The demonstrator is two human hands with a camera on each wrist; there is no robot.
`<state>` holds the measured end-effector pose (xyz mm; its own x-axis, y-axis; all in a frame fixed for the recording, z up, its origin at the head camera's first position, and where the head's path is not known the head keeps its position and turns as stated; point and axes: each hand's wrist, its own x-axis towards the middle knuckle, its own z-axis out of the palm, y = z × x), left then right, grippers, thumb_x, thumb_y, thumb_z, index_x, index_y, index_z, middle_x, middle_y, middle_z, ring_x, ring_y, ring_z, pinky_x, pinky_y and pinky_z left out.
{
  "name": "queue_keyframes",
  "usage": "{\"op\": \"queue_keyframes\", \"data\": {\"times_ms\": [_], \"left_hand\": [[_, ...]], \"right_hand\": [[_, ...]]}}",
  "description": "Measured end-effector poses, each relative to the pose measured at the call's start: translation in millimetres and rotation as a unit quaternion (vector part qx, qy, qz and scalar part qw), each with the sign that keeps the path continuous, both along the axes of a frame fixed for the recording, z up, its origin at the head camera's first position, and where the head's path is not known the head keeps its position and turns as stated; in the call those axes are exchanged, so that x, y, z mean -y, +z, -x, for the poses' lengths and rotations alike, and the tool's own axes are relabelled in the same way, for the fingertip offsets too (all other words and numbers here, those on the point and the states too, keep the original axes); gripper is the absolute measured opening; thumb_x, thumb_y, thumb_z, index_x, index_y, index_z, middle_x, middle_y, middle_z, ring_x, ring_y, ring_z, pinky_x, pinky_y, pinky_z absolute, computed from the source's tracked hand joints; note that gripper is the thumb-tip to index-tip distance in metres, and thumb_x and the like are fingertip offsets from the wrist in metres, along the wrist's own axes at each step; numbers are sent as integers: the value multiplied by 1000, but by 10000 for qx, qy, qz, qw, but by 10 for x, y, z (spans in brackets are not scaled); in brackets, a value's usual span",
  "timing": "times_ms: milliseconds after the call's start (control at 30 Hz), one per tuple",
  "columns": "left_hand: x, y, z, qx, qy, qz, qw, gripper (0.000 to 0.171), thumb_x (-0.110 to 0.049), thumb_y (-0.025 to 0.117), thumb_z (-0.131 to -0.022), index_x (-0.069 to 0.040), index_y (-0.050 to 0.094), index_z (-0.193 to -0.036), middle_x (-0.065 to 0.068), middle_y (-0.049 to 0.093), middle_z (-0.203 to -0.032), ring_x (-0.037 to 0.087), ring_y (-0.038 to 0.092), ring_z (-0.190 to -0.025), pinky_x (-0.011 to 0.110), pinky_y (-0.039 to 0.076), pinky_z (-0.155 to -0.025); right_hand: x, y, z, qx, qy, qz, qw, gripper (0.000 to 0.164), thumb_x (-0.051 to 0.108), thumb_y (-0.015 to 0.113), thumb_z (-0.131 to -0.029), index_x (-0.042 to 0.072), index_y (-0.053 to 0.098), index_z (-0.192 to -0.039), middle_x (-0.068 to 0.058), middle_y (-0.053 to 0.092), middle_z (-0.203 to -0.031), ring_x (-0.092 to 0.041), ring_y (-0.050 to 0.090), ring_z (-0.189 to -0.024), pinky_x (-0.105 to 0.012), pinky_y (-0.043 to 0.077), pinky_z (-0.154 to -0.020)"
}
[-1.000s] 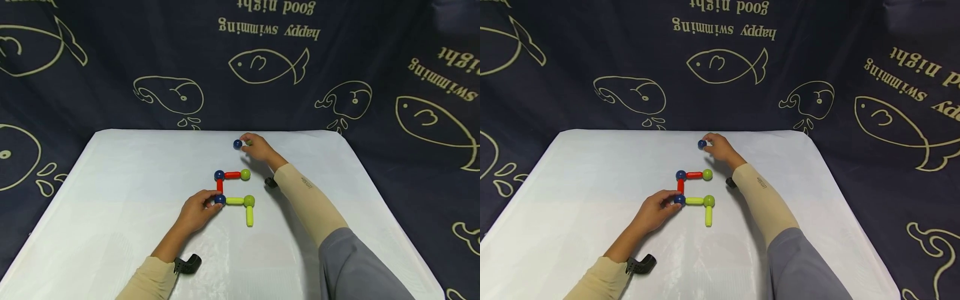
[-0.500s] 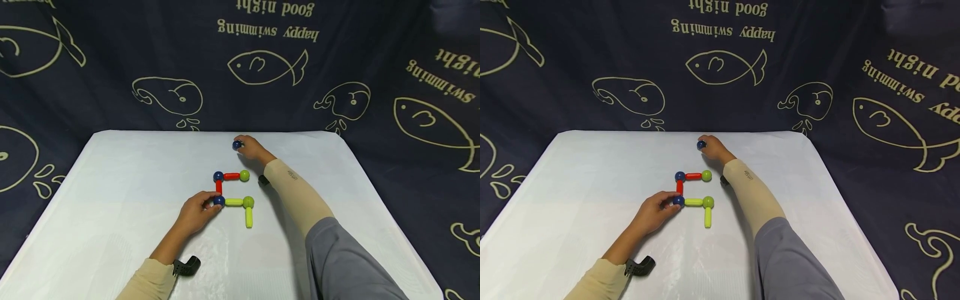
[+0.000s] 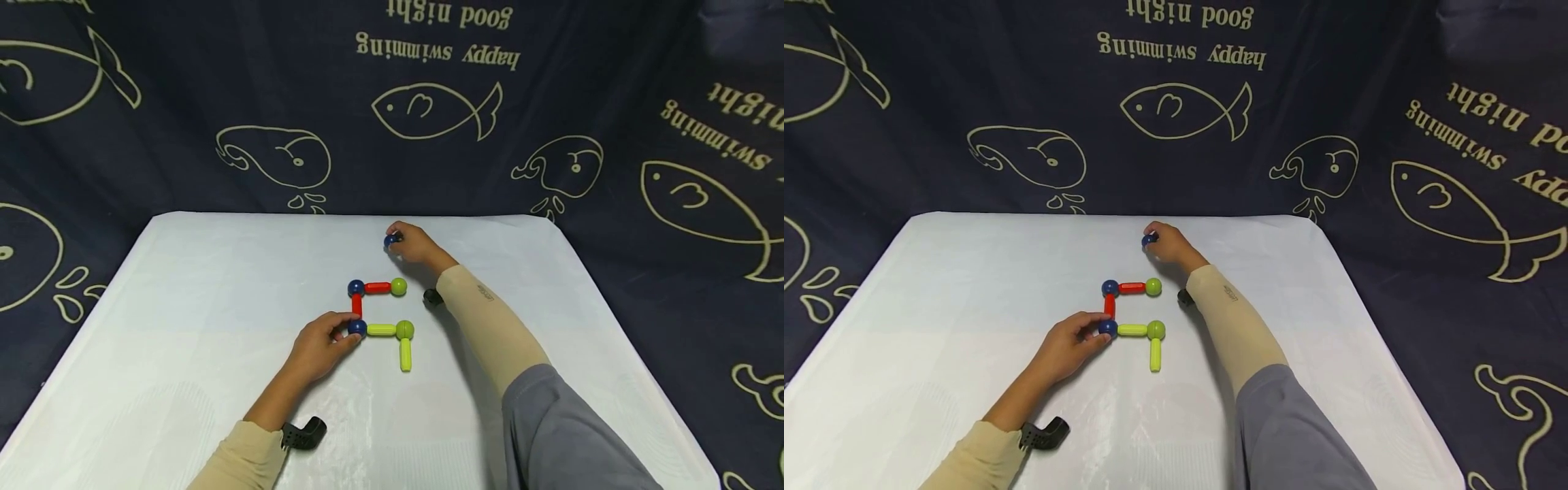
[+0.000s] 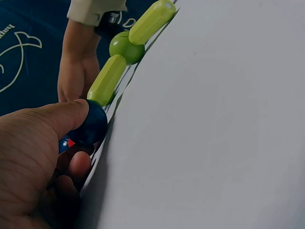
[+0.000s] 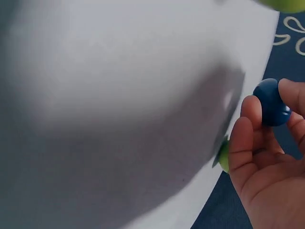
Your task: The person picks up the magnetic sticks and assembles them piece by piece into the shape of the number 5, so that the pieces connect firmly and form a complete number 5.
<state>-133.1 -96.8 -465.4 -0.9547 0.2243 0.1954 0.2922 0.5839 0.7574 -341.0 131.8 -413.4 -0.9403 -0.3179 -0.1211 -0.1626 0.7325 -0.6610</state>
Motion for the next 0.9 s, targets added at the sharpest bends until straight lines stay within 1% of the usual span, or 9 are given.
{"op": "queue_keyframes", "data": {"times_ms": [167,267,400,533,633,700,733,800,900], "left_hand": [[-13,25,24,-56,-48,-38,10000,36,-21,79,-86,-14,71,-120,-4,62,-88,11,54,-75,31,43,-65],[-21,27,25,-3,-69,-39,10000,36,-21,79,-86,-14,71,-121,-4,61,-88,11,54,-75,31,43,-65],[-13,28,-13,74,-17,-39,10000,36,-20,79,-86,-15,71,-121,-4,61,-88,12,54,-75,31,43,-64],[-17,34,-39,236,-79,-87,9997,38,-19,78,-87,-14,70,-123,-2,62,-93,13,55,-78,31,44,-66],[-7,74,-57,501,-120,-127,9986,41,-18,78,-87,-11,67,-126,1,62,-97,14,55,-81,33,45,-70],[-7,123,-67,571,-81,-123,9983,42,-17,78,-86,-8,66,-126,4,62,-100,16,56,-83,35,46,-73],[-12,151,-70,520,-46,-74,9986,43,-17,78,-86,-7,66,-126,5,63,-103,17,57,-85,36,48,-75],[-30,204,-75,256,11,87,9996,43,-16,79,-85,-6,66,-125,8,63,-108,20,59,-89,39,49,-79],[-92,271,-67,-421,-34,518,9978,40,-17,81,-84,-6,68,-121,8,64,-113,24,61,-98,42,50,-84]], "right_hand": [[-116,51,-114,30,-39,243,9997,28,19,65,-98,16,56,-124,-8,58,-124,-22,56,-103,-37,49,-83],[-175,87,-227,63,-15,506,9987,27,20,67,-96,15,56,-121,-7,57,-120,-22,59,-97,-36,50,-79],[-233,120,-429,110,170,874,9960,30,22,69,-95,14,56,-121,-8,57,-115,-23,62,-91,-35,51,-75],[-316,124,-646,59,213,1058,9941,32,23,69,-95,13,56,-122,-6,57,-118,-21,63,-94,-37,52,-79],[-363,141,-819,95,99,1303,9914,30,22,69,-95,13,56,-121,-7,59,-119,-21,64,-95,-41,51,-81],[-401,160,-936,97,6,1465,9892,30,22,70,-94,14,57,-121,-7,60,-118,-22,63,-95,-43,51,-82],[-425,170,-993,89,-15,1539,9881,30,21,70,-94,13,57,-121,-8,61,-117,-22,63,-96,-43,51,-82],[-483,174,-1099,24,-16,1629,9866,30,21,70,-94,13,59,-121,-8,63,-115,-23,62,-95,-42,51,-82],[-571,176,-1242,-19,52,1650,9863,33,22,70,-94,11,60,-123,-6,63,-116,-23,62,-96,-38,50,-81]]}}
